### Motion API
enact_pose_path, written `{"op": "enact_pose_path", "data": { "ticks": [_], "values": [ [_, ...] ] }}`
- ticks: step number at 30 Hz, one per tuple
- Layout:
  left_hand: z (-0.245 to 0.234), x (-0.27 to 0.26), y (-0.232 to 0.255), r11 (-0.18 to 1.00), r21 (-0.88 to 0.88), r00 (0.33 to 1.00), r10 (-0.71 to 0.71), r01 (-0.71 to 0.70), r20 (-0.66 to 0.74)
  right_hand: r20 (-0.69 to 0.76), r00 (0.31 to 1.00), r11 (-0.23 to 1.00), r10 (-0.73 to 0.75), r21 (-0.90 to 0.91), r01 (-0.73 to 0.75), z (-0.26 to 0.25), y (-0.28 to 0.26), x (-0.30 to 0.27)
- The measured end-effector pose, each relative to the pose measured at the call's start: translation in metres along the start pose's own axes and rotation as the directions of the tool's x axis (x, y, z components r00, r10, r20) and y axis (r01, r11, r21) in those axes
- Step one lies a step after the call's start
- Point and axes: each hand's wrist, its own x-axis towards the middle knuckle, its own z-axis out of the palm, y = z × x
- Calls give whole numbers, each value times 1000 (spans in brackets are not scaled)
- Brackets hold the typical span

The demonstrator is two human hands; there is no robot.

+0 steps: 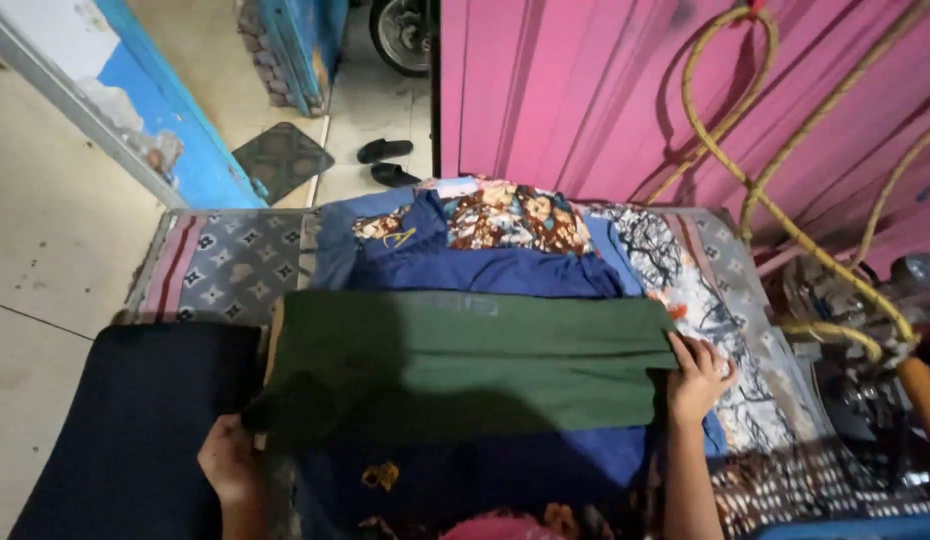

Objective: The person folds several t-shirts on a table using a cardboard template to ensure uniform size. They fold a green t-shirt, a blue t-shirt, a floral t-shirt, and a light blue t-shirt, placing each folded item into a stack on the left side of the table.

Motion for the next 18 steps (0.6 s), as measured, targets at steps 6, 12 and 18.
{"op": "enact_pose_path", "data": {
  "ticks": [6,12,18],
  "values": [
    [-84,20,132,649,-492,813,-493,580,308,393,889,971,237,-102,-214,55,46,-39],
    [-50,-12,107,665,-264,693,-535,698,484,232,946,929,228,239,-283,-1,-18,16],
    [-72,5,158,827,-144,784,-438,543,440,402,916,971,-3,219,-93,85,-34,2]
  ]
}}
